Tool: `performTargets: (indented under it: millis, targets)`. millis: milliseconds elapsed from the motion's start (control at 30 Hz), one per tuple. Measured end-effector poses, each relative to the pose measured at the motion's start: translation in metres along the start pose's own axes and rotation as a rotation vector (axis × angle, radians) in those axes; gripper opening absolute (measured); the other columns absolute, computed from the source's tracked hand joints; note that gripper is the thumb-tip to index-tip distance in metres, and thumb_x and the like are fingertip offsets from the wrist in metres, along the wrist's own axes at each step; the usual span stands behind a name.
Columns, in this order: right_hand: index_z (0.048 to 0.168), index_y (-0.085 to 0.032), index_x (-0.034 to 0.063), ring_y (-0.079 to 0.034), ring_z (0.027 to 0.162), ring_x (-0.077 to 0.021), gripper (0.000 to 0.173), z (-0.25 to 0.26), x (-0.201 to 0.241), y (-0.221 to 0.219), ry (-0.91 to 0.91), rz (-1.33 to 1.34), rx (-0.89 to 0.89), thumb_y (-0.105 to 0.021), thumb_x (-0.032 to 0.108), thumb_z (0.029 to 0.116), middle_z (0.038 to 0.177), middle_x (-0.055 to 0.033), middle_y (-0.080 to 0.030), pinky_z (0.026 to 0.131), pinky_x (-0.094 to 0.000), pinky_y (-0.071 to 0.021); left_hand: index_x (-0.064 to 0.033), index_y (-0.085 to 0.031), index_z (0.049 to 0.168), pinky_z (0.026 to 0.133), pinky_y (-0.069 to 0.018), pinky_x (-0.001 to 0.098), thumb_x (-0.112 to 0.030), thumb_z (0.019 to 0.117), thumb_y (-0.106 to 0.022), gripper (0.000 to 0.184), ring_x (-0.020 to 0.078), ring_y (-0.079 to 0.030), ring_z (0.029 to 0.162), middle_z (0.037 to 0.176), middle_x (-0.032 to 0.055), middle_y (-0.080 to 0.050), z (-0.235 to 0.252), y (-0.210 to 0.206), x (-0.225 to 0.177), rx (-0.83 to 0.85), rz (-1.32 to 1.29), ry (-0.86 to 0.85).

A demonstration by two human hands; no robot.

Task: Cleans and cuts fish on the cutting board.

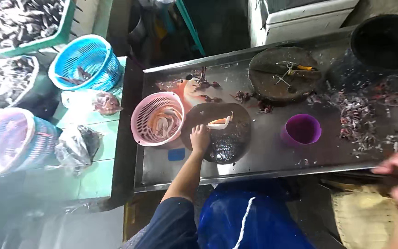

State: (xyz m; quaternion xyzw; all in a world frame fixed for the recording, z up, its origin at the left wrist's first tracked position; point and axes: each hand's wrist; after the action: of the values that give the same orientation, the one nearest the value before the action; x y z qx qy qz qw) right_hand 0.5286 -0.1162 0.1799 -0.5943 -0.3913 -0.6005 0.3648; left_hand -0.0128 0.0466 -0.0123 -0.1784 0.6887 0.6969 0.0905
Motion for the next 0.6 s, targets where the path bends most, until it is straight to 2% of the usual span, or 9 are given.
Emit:
performTargets:
  millis: [33,100,167,233,300,333,400,533,600]
  targets:
    - [0.140,-0.035,0.0110,-0.062,0.053,-0.0133,0.050,-0.007,-0.005,-0.043,0.038,0.041,0.008,-0.053,0.005,0.0933,0.078,0.0023,-0.064,0.048,-0.0327,-0.0582,-0.0008,-0.063,0.126,0.099,-0.0478,0.0660,-0.029,0.0976,-0.068,0.041,0.0476,-0.055,0.126,0.134,0.0255,-0.060,0.001,0.005,0.000,0.009,-0.039,0.008]
    - [0.153,-0.026,0.0206,-0.056,0.049,-0.0094,0.051,-0.018,-0.006,-0.121,0.043,0.089,0.086,-0.046,0.019,0.1058,0.074,0.0056,-0.061,0.042,-0.0268,-0.0521,-0.0031,-0.059,0.136,0.101,-0.0447,0.0672,-0.028,0.0957,-0.070,0.048,0.0480,-0.050,0.132,0.146,0.0239,-0.053,0.006,0.014,0.005,0.031,-0.054,-0.014]
    - [0.155,-0.027,0.0244,-0.056,0.048,-0.0114,0.047,-0.030,-0.024,-0.174,-0.016,0.091,0.156,-0.039,0.025,0.1100,0.074,0.0031,-0.059,0.042,-0.0292,-0.0522,-0.0080,-0.065,0.130,0.098,-0.0462,0.0660,-0.027,0.1019,-0.062,0.034,0.0436,-0.056,0.128,0.135,0.0183,-0.064,0.007,0.014,0.015,0.107,0.023,-0.092]
    - [0.158,-0.025,0.0201,-0.056,0.051,-0.0151,0.050,-0.037,-0.066,-0.209,-0.099,-0.045,0.229,-0.039,0.023,0.1101,0.076,-0.0018,-0.057,0.045,-0.0338,-0.0536,-0.0093,-0.071,0.121,0.097,-0.0481,0.0636,-0.022,0.1066,-0.053,0.026,0.0406,-0.060,0.122,0.125,0.0154,-0.069,0.015,0.011,0.021,0.183,0.087,-0.184]
    - [0.163,-0.019,0.0165,-0.057,0.054,-0.0174,0.059,-0.042,-0.126,-0.233,-0.252,-0.314,0.369,-0.042,0.026,0.1101,0.077,-0.0066,-0.058,0.049,-0.0366,-0.0538,-0.0123,-0.073,0.118,0.094,-0.0494,0.0638,-0.017,0.1051,-0.051,0.025,0.0390,-0.064,0.118,0.120,0.0139,-0.072,0.021,0.016,0.014,0.251,0.101,-0.212]
    - [0.165,-0.015,0.0175,-0.057,0.056,-0.0199,0.063,-0.046,-0.153,-0.242,-0.372,-0.447,0.453,-0.043,0.031,0.1107,0.080,-0.0099,-0.060,0.052,-0.0392,-0.0536,-0.0143,-0.073,0.114,0.091,-0.0517,0.0646,-0.018,0.1032,-0.053,0.023,0.0389,-0.067,0.113,0.115,0.0138,-0.073,0.019,0.023,0.007,0.290,0.095,-0.195]
    - [0.166,-0.013,0.0181,-0.059,0.059,-0.0233,0.066,-0.051,-0.187,-0.251,-0.469,-0.601,0.534,-0.044,0.034,0.1101,0.087,-0.0143,-0.063,0.057,-0.0431,-0.0550,-0.0154,-0.073,0.112,0.086,-0.0528,0.0685,-0.024,0.1029,-0.054,0.022,0.0418,-0.068,0.107,0.110,0.0170,-0.073,0.012,0.042,-0.012,0.414,0.037,-0.105]
    - [0.162,-0.018,0.0156,-0.060,0.051,-0.0195,0.061,-0.033,-0.166,-0.253,-0.589,-0.487,0.574,-0.047,0.019,0.1081,0.089,-0.0125,-0.060,0.048,-0.0383,-0.0569,-0.0064,-0.070,0.110,0.088,-0.0517,0.0654,-0.026,0.1083,-0.046,0.031,0.0397,-0.069,0.102,0.104,0.0207,-0.071,0.008,0.037,-0.019,0.498,-0.217,-0.023]
    - [0.154,-0.031,0.0126,-0.052,0.046,-0.0165,0.051,-0.010,-0.152,-0.251,-0.565,-0.436,0.539,-0.050,0.024,0.1083,0.074,-0.0074,-0.054,0.043,-0.0351,-0.0513,-0.0037,-0.068,0.112,0.081,-0.0538,0.0556,-0.027,0.1109,-0.040,0.036,0.0318,-0.068,0.086,0.094,0.0176,-0.069,0.002,0.028,-0.018,0.443,-0.436,0.076]
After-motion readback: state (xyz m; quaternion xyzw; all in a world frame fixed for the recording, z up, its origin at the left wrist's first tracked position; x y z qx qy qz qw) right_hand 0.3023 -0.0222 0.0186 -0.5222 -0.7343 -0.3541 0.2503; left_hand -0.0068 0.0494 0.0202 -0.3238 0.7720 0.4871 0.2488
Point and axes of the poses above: each hand's wrist, its own z-axis towards the middle knuckle, its own y-axis out of the back of the hand, x = y × z
